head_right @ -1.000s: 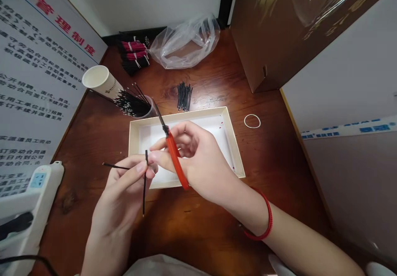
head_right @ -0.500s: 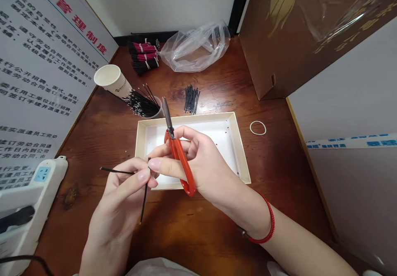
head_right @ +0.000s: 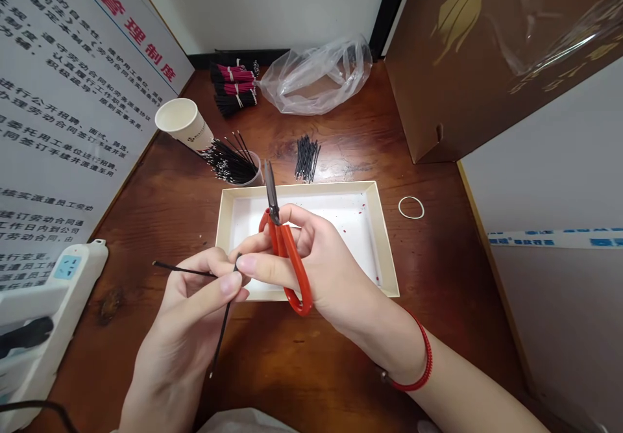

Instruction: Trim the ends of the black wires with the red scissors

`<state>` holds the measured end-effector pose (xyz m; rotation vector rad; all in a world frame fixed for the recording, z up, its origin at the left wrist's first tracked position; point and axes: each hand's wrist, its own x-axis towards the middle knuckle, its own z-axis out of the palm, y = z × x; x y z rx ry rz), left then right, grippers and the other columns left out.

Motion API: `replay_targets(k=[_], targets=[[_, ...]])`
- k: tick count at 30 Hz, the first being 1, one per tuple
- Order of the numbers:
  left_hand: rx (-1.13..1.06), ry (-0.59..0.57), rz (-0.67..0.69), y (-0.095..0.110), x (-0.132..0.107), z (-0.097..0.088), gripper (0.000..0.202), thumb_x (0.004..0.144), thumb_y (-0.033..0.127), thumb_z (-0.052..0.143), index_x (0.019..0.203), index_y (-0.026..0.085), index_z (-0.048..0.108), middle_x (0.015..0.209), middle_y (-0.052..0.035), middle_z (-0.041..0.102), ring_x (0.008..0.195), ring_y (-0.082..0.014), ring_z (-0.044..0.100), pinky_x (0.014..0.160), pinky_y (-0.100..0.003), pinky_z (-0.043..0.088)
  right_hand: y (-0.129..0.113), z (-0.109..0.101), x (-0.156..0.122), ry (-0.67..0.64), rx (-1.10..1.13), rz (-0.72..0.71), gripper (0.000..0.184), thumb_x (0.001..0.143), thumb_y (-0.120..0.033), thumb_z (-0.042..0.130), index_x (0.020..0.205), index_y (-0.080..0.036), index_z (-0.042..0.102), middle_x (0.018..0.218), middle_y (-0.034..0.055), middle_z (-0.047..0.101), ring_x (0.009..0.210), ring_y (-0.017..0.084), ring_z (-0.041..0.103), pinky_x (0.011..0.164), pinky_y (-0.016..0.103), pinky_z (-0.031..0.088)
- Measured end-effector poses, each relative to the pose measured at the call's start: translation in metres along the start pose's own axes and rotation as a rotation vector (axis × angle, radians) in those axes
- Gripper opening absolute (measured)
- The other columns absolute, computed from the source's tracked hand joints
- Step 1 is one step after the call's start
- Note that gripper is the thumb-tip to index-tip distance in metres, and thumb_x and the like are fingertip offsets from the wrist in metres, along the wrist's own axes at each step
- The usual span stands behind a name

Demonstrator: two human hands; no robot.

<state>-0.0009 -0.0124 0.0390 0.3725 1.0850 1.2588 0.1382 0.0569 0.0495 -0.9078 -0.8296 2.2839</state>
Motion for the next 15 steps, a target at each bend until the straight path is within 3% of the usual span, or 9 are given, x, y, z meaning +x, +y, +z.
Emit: replay_targets(k=[7, 11, 15], targets=[[-0.009, 0.029, 0.001, -0.002, -0.003, 0.0, 0.017, 0.065, 0.014, 0.086, 0.059, 0.02, 0.072, 0.057, 0.0049, 0.062, 0.06, -0.0062, 0.054, 0.062, -0.016, 0.045, 0.002, 0.0, 0.0, 0.008, -0.08, -0.004, 0.038, 0.064, -0.011, 0.084, 0.079, -0.017, 0.05, 0.07, -0.0059, 0.066, 0.062, 0.005, 0.06, 0.062, 0.016, 0.051], [0.068, 0.051, 0.008, -0.005, 0.0, -0.003, 0.02, 0.064, 0.02, 0.089, 0.059, 0.019, 0.069, 0.059, 0.0037, 0.059, 0.061, -0.0082, 0.052, 0.062, -0.019, 0.043, 0.005, -0.002, -0.002, 0.059, -0.194, -0.03, 0.036, 0.065, -0.017, 0.084, 0.08, -0.019, 0.052, 0.078, -0.0031, 0.069, 0.064, 0.007, 0.06, 0.062, 0.019, 0.052], [0.227, 0.073, 0.05, -0.008, 0.007, -0.005, 0.026, 0.071, 0.039, 0.086, 0.079, 0.019, 0.072, 0.071, 0.0001, 0.063, 0.067, -0.011, 0.051, 0.065, -0.021, 0.042, -0.02, -0.011, 0.004, 0.165, -0.443, -0.194, 0.03, 0.068, -0.02, 0.082, 0.081, -0.018, 0.055, 0.073, -0.0033, 0.066, 0.062, 0.007, 0.059, 0.058, 0.02, 0.049]])
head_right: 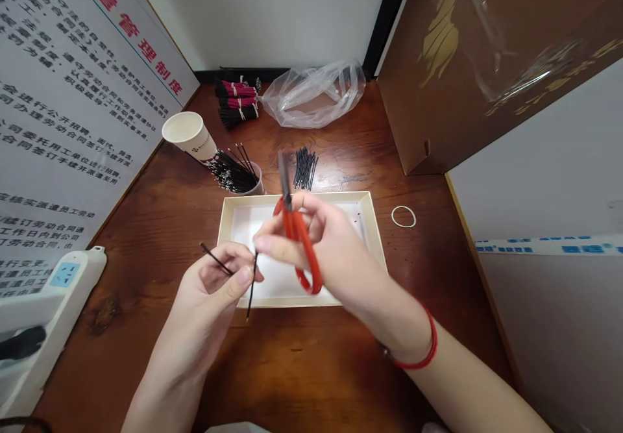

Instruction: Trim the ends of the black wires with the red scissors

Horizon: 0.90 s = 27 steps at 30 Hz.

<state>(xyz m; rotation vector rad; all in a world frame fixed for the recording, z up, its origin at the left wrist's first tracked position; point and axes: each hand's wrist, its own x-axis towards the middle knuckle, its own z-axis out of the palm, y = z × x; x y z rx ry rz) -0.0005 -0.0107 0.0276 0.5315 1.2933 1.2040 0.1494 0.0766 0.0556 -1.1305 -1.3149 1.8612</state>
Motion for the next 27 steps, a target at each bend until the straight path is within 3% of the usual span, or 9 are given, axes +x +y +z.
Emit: replay_targets(k=[4, 6, 9, 12, 15, 19, 22, 25, 27], targets=[[-0.02, 0.04, 0.025, -0.004, 0.004, 0.002, 0.037, 0.093, 0.055, 0.057, 0.1, 0.021, 0.07, 0.09, -0.0043, 0.067, 0.071, -0.0123, 0.048, 0.065, -0.023, 0.039, -0.03, -0.033, 0.046, 0.35, -0.33, -0.228, 0.02, 0.08, -0.019, 0.071, 0.077, -0.017, 0.051, 0.074, 0.0001, 0.064, 0.063, 0.007, 0.056, 0.055, 0.022, 0.044], [-0.003, -0.004, 0.04, -0.006, 0.005, 0.002, 0.037, 0.096, 0.052, 0.053, 0.092, 0.02, 0.071, 0.084, -0.0041, 0.066, 0.068, -0.0124, 0.045, 0.063, -0.024, 0.037, -0.035, -0.047, 0.078, 0.483, -0.519, -0.129, 0.021, 0.08, -0.013, 0.067, 0.08, -0.018, 0.047, 0.078, 0.0012, 0.064, 0.062, 0.008, 0.055, 0.057, 0.023, 0.044], [0.091, -0.047, 0.025, -0.007, 0.005, 0.001, 0.035, 0.094, 0.049, 0.059, 0.082, 0.017, 0.071, 0.072, -0.003, 0.064, 0.064, -0.0123, 0.045, 0.062, -0.024, 0.036, -0.024, -0.058, 0.119, 0.54, -0.657, -0.047, 0.024, 0.071, -0.006, 0.071, 0.076, -0.016, 0.05, 0.077, 0.003, 0.063, 0.065, 0.011, 0.056, 0.062, 0.027, 0.044], [0.107, -0.057, -0.015, -0.008, 0.006, 0.001, 0.034, 0.091, 0.048, 0.063, 0.095, 0.016, 0.071, 0.067, -0.0034, 0.066, 0.061, -0.0134, 0.049, 0.062, -0.026, 0.038, -0.006, -0.06, 0.14, 0.556, -0.788, -0.021, 0.023, 0.066, -0.004, 0.074, 0.071, -0.014, 0.054, 0.075, 0.0025, 0.06, 0.073, 0.013, 0.056, 0.072, 0.029, 0.044], [0.07, -0.044, -0.033, -0.009, 0.006, 0.001, 0.033, 0.089, 0.048, 0.067, 0.104, 0.018, 0.064, 0.068, -0.002, 0.069, 0.06, -0.0133, 0.051, 0.06, -0.026, 0.038, 0.005, -0.061, 0.145, 0.561, -0.861, 0.01, 0.016, 0.073, -0.009, 0.071, 0.074, -0.012, 0.056, 0.078, 0.0002, 0.059, 0.077, 0.011, 0.055, 0.077, 0.028, 0.045], [0.072, -0.023, 0.002, -0.009, 0.005, 0.001, 0.03, 0.089, 0.047, 0.068, 0.083, 0.019, 0.059, 0.071, -0.0023, 0.071, 0.065, -0.0136, 0.055, 0.066, -0.025, 0.042, 0.005, -0.063, 0.147, 0.555, -0.861, 0.013, 0.02, 0.069, -0.006, 0.073, 0.069, -0.014, 0.054, 0.075, 0.0022, 0.059, 0.077, 0.014, 0.056, 0.073, 0.027, 0.043], [0.169, 0.02, 0.058, -0.009, 0.005, 0.001, 0.029, 0.085, 0.044, 0.072, 0.075, 0.018, 0.065, 0.084, -0.0058, 0.073, 0.076, -0.016, 0.061, 0.072, -0.026, 0.046, -0.002, -0.065, 0.142, 0.554, -0.814, -0.005, 0.024, 0.068, -0.006, 0.073, 0.067, -0.015, 0.05, 0.073, 0.0043, 0.061, 0.075, 0.015, 0.058, 0.069, 0.027, 0.042], [0.203, 0.061, 0.097, -0.009, 0.006, 0.0, 0.023, 0.078, 0.041, 0.079, 0.074, 0.019, 0.074, 0.088, -0.0062, 0.074, 0.088, -0.0196, 0.066, 0.076, -0.026, 0.051, -0.01, -0.064, 0.119, 0.532, -0.751, -0.062, 0.023, 0.075, -0.014, 0.072, 0.076, -0.017, 0.049, 0.075, 0.0027, 0.063, 0.069, 0.012, 0.058, 0.065, 0.026, 0.042], [0.185, 0.104, 0.098, -0.011, 0.007, -0.001, 0.02, 0.074, 0.039, 0.083, 0.079, 0.02, 0.078, 0.087, -0.0055, 0.076, 0.085, -0.0188, 0.067, 0.076, -0.026, 0.053, -0.012, -0.059, 0.093, 0.493, -0.707, -0.118, 0.024, 0.078, -0.023, 0.073, 0.083, -0.018, 0.05, 0.076, 0.0001, 0.063, 0.065, 0.01, 0.057, 0.063, 0.024, 0.043]])
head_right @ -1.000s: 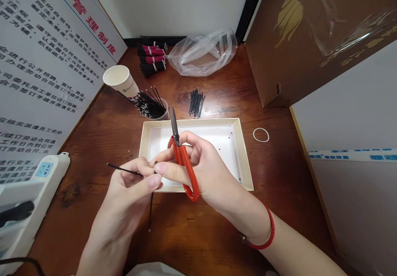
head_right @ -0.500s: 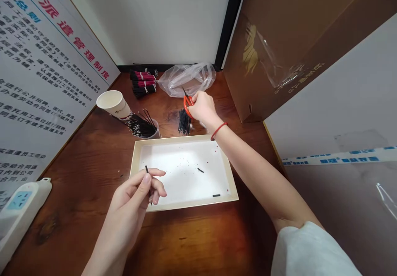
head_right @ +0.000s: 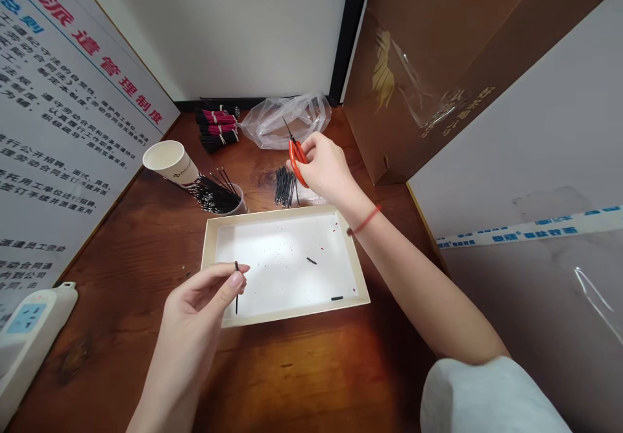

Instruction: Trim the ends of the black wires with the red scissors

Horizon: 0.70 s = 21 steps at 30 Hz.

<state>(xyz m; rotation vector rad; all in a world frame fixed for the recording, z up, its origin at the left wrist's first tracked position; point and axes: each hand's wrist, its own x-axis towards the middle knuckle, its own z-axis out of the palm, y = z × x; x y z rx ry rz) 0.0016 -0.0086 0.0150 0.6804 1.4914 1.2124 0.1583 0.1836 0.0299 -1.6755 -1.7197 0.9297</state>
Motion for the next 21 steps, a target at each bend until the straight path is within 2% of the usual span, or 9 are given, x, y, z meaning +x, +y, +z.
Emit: replay_targets(k=[2, 4, 6, 9, 12, 17, 21], targets=[[-0.001, 0.059, -0.004, -0.002, 0.001, -0.001, 0.021, 0.07, 0.036, 0.086, 0.084, 0.021, 0.081, 0.087, -0.0055, 0.078, 0.079, -0.0174, 0.069, 0.074, -0.026, 0.055, -0.001, -0.008, -0.034, -0.004, 0.111, -0.088, 0.028, 0.077, -0.03, 0.076, 0.087, -0.018, 0.052, 0.079, -0.0002, 0.062, 0.066, 0.009, 0.056, 0.064, 0.024, 0.045], [0.015, 0.099, 0.018, -0.003, 0.001, -0.001, 0.02, 0.069, 0.033, 0.087, 0.083, 0.021, 0.081, 0.086, -0.0057, 0.079, 0.077, -0.0176, 0.07, 0.071, -0.026, 0.057, 0.002, -0.013, -0.071, -0.074, 0.206, -0.186, 0.029, 0.078, -0.031, 0.076, 0.09, -0.018, 0.053, 0.085, 0.0005, 0.062, 0.073, 0.01, 0.057, 0.067, 0.023, 0.046], [0.038, 0.11, 0.042, -0.003, 0.001, 0.0, 0.016, 0.069, 0.031, 0.086, 0.079, 0.02, 0.08, 0.083, -0.0059, 0.079, 0.076, -0.0185, 0.072, 0.067, -0.025, 0.057, 0.009, -0.014, -0.105, -0.19, 0.189, -0.21, 0.024, 0.083, -0.03, 0.072, 0.095, -0.019, 0.054, 0.086, 0.0004, 0.061, 0.076, 0.01, 0.056, 0.07, 0.023, 0.048], [0.073, 0.115, 0.055, -0.001, 0.001, 0.002, 0.014, 0.073, 0.032, 0.083, 0.078, 0.019, 0.08, 0.083, -0.0067, 0.08, 0.076, -0.0202, 0.073, 0.065, -0.026, 0.057, 0.023, -0.012, -0.137, -0.253, 0.125, -0.267, 0.008, 0.091, -0.024, 0.061, 0.098, -0.021, 0.058, 0.092, 0.0023, 0.065, 0.08, 0.011, 0.058, 0.074, 0.025, 0.049], [0.11, 0.116, 0.065, 0.002, 0.001, 0.005, 0.013, 0.076, 0.033, 0.081, 0.079, 0.019, 0.081, 0.085, -0.0071, 0.08, 0.078, -0.0211, 0.073, 0.067, -0.027, 0.057, 0.034, -0.005, -0.149, -0.222, 0.112, -0.287, 0.004, 0.089, -0.019, 0.062, 0.092, -0.021, 0.06, 0.088, 0.0023, 0.067, 0.072, 0.011, 0.058, 0.067, 0.025, 0.049], [0.176, 0.106, 0.132, 0.003, 0.002, 0.007, 0.011, 0.082, 0.03, 0.076, 0.078, 0.021, 0.08, 0.084, -0.0054, 0.079, 0.082, -0.0202, 0.072, 0.076, -0.028, 0.056, 0.035, 0.002, -0.152, -0.126, 0.093, -0.307, 0.014, 0.082, -0.015, 0.064, 0.089, -0.022, 0.055, 0.079, 0.0, 0.061, 0.068, 0.011, 0.053, 0.063, 0.026, 0.048], [0.208, 0.101, 0.187, 0.001, 0.005, 0.007, 0.011, 0.085, 0.026, 0.072, 0.078, 0.022, 0.079, 0.082, -0.0037, 0.078, 0.08, -0.0185, 0.071, 0.076, -0.026, 0.055, 0.034, 0.003, -0.154, -0.133, 0.064, -0.316, 0.012, 0.081, -0.014, 0.065, 0.087, -0.021, 0.057, 0.072, -0.0018, 0.058, 0.062, 0.009, 0.05, 0.058, 0.024, 0.047]])
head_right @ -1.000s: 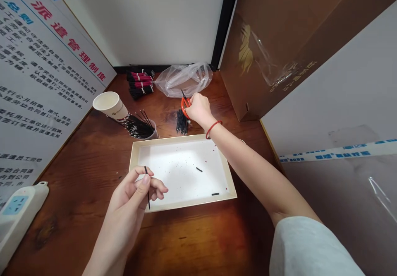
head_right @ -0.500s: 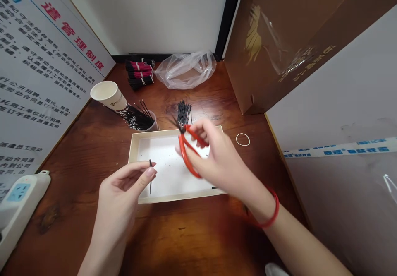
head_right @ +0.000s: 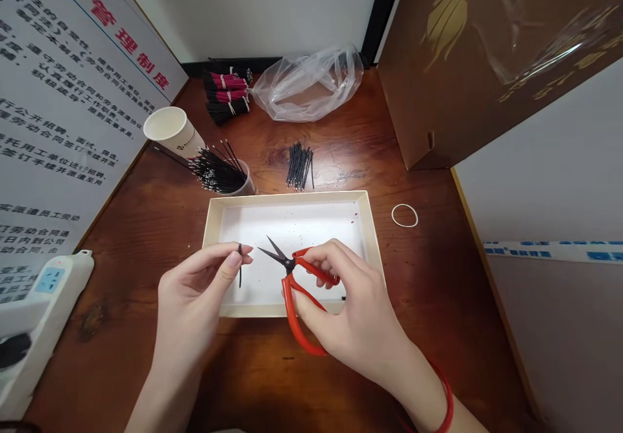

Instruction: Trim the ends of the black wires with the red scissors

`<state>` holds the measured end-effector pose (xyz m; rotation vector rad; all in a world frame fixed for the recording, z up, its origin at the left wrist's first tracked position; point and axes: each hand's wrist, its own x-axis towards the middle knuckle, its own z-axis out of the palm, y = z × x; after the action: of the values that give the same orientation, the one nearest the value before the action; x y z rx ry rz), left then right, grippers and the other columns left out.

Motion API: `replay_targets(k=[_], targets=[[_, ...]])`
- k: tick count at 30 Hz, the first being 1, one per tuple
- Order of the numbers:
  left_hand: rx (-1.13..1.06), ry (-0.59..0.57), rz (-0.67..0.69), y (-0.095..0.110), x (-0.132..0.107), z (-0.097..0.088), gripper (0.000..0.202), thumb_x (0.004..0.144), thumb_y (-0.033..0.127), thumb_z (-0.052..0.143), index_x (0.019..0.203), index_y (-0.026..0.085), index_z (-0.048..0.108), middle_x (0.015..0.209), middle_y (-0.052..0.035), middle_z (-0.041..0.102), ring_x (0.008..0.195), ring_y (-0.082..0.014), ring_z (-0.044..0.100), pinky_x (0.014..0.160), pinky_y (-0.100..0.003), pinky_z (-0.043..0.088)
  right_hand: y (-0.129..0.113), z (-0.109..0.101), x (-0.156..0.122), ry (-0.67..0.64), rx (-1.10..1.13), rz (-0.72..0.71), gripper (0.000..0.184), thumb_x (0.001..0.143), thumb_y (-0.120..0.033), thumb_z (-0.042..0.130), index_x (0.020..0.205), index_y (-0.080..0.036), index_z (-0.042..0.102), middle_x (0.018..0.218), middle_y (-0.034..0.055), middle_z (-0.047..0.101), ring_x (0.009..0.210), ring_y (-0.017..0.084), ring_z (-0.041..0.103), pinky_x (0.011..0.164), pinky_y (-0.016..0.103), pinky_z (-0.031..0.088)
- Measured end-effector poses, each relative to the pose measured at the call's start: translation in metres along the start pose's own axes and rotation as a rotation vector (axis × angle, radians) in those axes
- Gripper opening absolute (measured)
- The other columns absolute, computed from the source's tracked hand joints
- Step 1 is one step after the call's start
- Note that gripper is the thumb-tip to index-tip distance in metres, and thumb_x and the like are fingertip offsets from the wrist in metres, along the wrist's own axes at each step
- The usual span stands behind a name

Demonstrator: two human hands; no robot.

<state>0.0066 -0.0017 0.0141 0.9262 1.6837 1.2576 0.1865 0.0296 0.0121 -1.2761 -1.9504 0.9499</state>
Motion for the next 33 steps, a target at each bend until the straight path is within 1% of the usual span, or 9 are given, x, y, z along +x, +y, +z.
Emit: replay_targets(k=[6, 10, 16, 19, 21, 22, 26, 29, 33], targets=[[0.01, -0.007, -0.018, -0.001, 0.001, 0.001, 0.012, 0.086, 0.025, 0.071, 0.077, 0.022, 0.077, 0.082, -0.0032, 0.077, 0.081, -0.0179, 0.07, 0.077, -0.026, 0.053, 0.006, 0.003, 0.0, 0.038, 0.105, 0.146, 0.012, 0.078, -0.013, 0.069, 0.083, -0.022, 0.063, 0.073, -0.002, 0.066, 0.061, 0.009, 0.056, 0.058, 0.023, 0.049], [-0.051, -0.035, -0.08, -0.001, 0.0, 0.003, 0.007, 0.082, 0.026, 0.075, 0.083, 0.02, 0.073, 0.074, -0.0016, 0.075, 0.074, -0.0164, 0.07, 0.074, -0.025, 0.052, -0.01, 0.012, 0.009, 0.055, 0.418, 0.366, 0.026, 0.069, -0.022, 0.081, 0.078, -0.021, 0.057, 0.079, -0.0002, 0.067, 0.07, 0.011, 0.063, 0.065, 0.024, 0.054], [-0.215, -0.14, -0.219, -0.008, -0.001, 0.001, 0.035, 0.078, 0.037, 0.08, 0.078, 0.021, 0.049, 0.065, 0.002, 0.07, 0.071, -0.0168, 0.069, 0.074, -0.027, 0.05, -0.029, 0.023, 0.032, -0.062, 0.76, 0.481, 0.046, 0.064, -0.033, 0.087, 0.075, -0.019, 0.045, 0.071, -0.0019, 0.065, 0.068, 0.011, 0.065, 0.068, 0.025, 0.055], [-0.21, -0.054, -0.193, -0.006, -0.002, 0.002, 0.033, 0.081, 0.045, 0.075, 0.088, 0.022, 0.052, 0.079, -0.0024, 0.075, 0.089, -0.0213, 0.071, 0.08, -0.029, 0.048, -0.024, 0.0, 0.072, 0.06, 0.576, 0.351, 0.047, 0.065, -0.039, 0.086, 0.077, -0.019, 0.045, 0.071, -0.0021, 0.064, 0.06, 0.008, 0.06, 0.059, 0.021, 0.051], [-0.185, -0.032, -0.157, -0.002, -0.004, 0.003, 0.027, 0.085, 0.046, 0.068, 0.092, 0.022, 0.057, 0.091, -0.0051, 0.076, 0.095, -0.0218, 0.068, 0.081, -0.03, 0.046, -0.018, -0.021, 0.11, 0.179, 0.163, 0.325, 0.034, 0.08, -0.038, 0.076, 0.088, -0.018, 0.049, 0.082, 0.001, 0.067, 0.058, 0.007, 0.058, 0.054, 0.02, 0.046], [-0.172, -0.04, -0.137, 0.0, -0.005, 0.003, 0.024, 0.087, 0.045, 0.066, 0.091, 0.022, 0.06, 0.094, -0.0057, 0.075, 0.096, -0.0218, 0.067, 0.081, -0.03, 0.046, -0.013, -0.03, 0.13, 0.172, -0.11, 0.36, 0.028, 0.086, -0.037, 0.07, 0.094, -0.018, 0.052, 0.086, 0.0017, 0.068, 0.062, 0.007, 0.059, 0.056, 0.019, 0.047], [-0.147, -0.109, -0.094, 0.004, -0.008, 0.002, 0.021, 0.086, 0.041, 0.066, 0.083, 0.021, 0.065, 0.091, -0.0061, 0.071, 0.091, -0.0221, 0.062, 0.08, -0.031, 0.045, 0.012, -0.037, 0.187, -0.005, -0.357, 0.472, 0.021, 0.086, -0.025, 0.073, 0.095, -0.009, 0.063, 0.093, 0.0077, 0.067, 0.082, 0.013, 0.065, 0.073, 0.025, 0.054], [-0.151, -0.145, -0.102, 0.003, -0.008, 0.0, 0.02, 0.085, 0.041, 0.066, 0.082, 0.021, 0.065, 0.088, -0.0054, 0.069, 0.088, -0.0218, 0.06, 0.079, -0.03, 0.044, 0.029, -0.024, 0.194, -0.144, -0.444, 0.526, 0.03, 0.096, -0.035, 0.061, 0.114, -0.011, 0.063, 0.11, 0.0075, 0.066, 0.097, 0.015, 0.065, 0.086, 0.032, 0.057], [-0.142, -0.205, -0.09, 0.002, -0.007, -0.001, 0.019, 0.086, 0.04, 0.064, 0.082, 0.021, 0.066, 0.087, -0.0046, 0.067, 0.087, -0.0211, 0.058, 0.079, -0.029, 0.043, 0.037, -0.016, 0.182, -0.247, -0.519, 0.553, 0.035, 0.096, -0.037, 0.061, 0.12, -0.012, 0.062, 0.117, 0.0091, 0.064, 0.105, 0.017, 0.065, 0.091, 0.035, 0.056]])
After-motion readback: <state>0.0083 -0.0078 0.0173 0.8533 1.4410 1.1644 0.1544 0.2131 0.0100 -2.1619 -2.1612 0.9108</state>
